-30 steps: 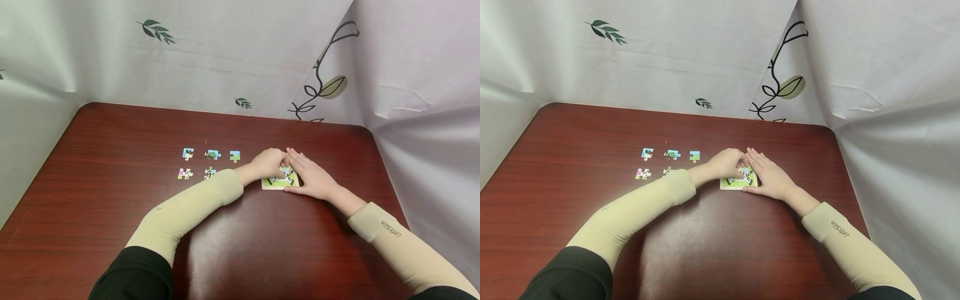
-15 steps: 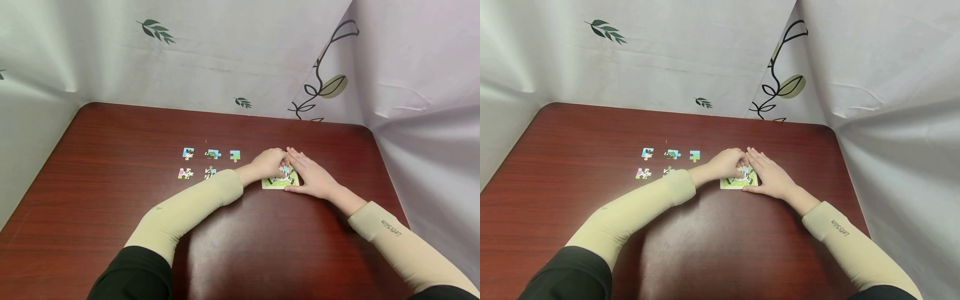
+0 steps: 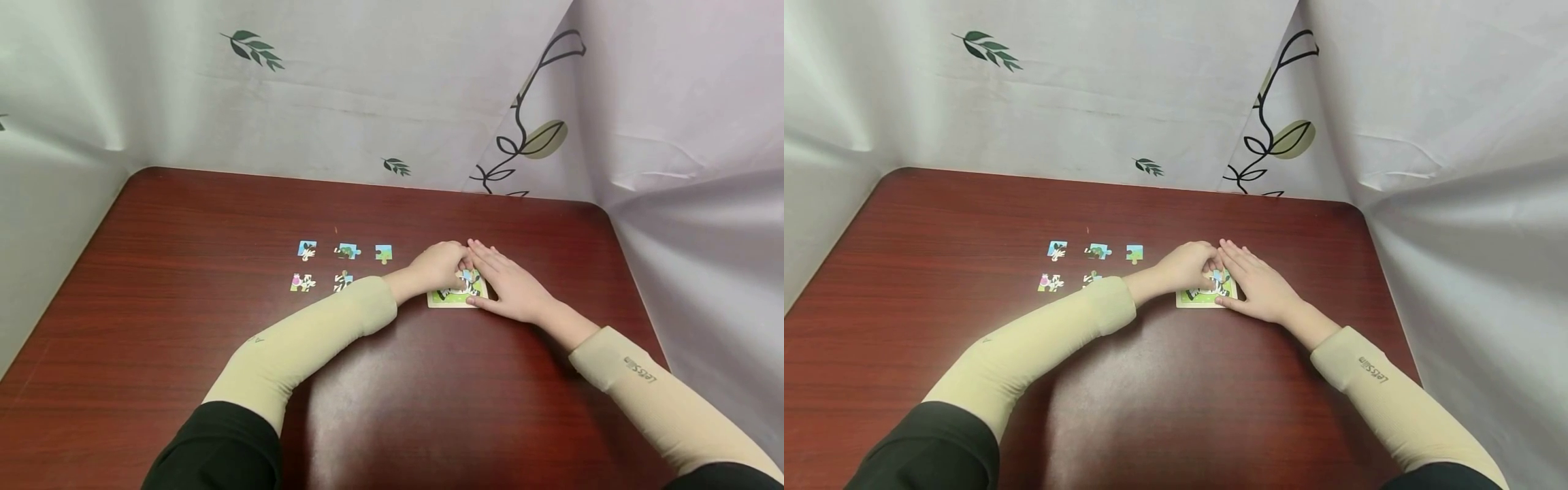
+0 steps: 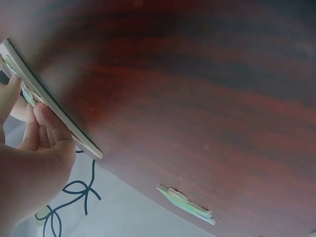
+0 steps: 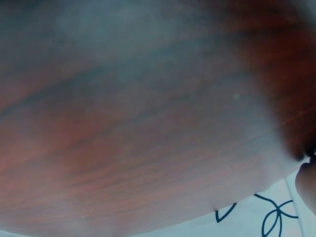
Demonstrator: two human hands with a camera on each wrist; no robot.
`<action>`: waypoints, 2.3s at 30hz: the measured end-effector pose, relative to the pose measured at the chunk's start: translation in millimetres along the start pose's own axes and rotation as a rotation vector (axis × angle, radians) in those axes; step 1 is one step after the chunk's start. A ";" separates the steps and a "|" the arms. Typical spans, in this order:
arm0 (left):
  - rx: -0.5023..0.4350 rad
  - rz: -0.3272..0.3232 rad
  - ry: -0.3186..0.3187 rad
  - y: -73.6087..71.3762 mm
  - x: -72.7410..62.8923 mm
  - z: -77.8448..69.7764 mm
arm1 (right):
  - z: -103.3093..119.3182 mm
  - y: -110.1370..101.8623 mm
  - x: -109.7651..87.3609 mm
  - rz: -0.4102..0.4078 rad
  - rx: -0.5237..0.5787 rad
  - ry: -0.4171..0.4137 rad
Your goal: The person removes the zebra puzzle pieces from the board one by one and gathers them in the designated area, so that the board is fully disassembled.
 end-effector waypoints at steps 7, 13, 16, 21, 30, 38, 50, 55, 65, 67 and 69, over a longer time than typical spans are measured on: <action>-0.004 -0.008 -0.007 -0.5 -0.8 -0.8 | 0.2 0.1 0.4 0.000 -0.012 -0.004; 0.015 -0.013 -0.003 -0.9 -1.9 -2.4 | 1.1 -0.6 0.8 -0.003 0.001 -0.004; 0.015 -0.017 -0.007 -1.1 -1.9 -2.0 | -0.1 -0.4 0.8 0.001 0.020 0.002; 0.015 -0.026 -0.014 -0.6 -0.8 -0.5 | -2.6 -1.1 0.6 0.000 0.064 0.010; 0.033 -0.052 -0.003 -0.2 -1.1 -1.7 | -5.0 -1.4 0.9 -0.004 0.086 0.019; 0.031 -0.058 0.011 0.3 -1.4 -2.4 | -3.7 -3.6 -0.7 -0.020 0.090 0.013; 0.012 -0.050 0.014 2.4 -0.3 -2.4 | -5.2 -2.4 -1.4 -0.020 0.105 0.016; -0.010 -0.067 0.053 -2.1 -2.4 -2.8 | -4.3 -2.3 -0.4 -0.020 0.099 0.010; -0.070 -0.142 0.088 -13.4 -4.6 -0.5 | -3.5 -3.0 0.8 -0.022 0.066 0.004; -0.086 -0.148 0.088 -15.3 -5.9 -0.3 | -3.7 -3.0 0.9 -0.021 0.067 0.005; -0.111 -0.147 0.089 -16.9 -7.0 0.1 | -3.9 -2.7 1.2 -0.018 0.070 0.006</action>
Point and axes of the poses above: each hand's wrist, its own x-axis towards the middle knuckle, its own y-axis out of the palm, z = x × y, the point moved 9 cm from there along x, towards the middle knuckle, and after that the axes turned 8 degrees about z, right-handed, at the moved point
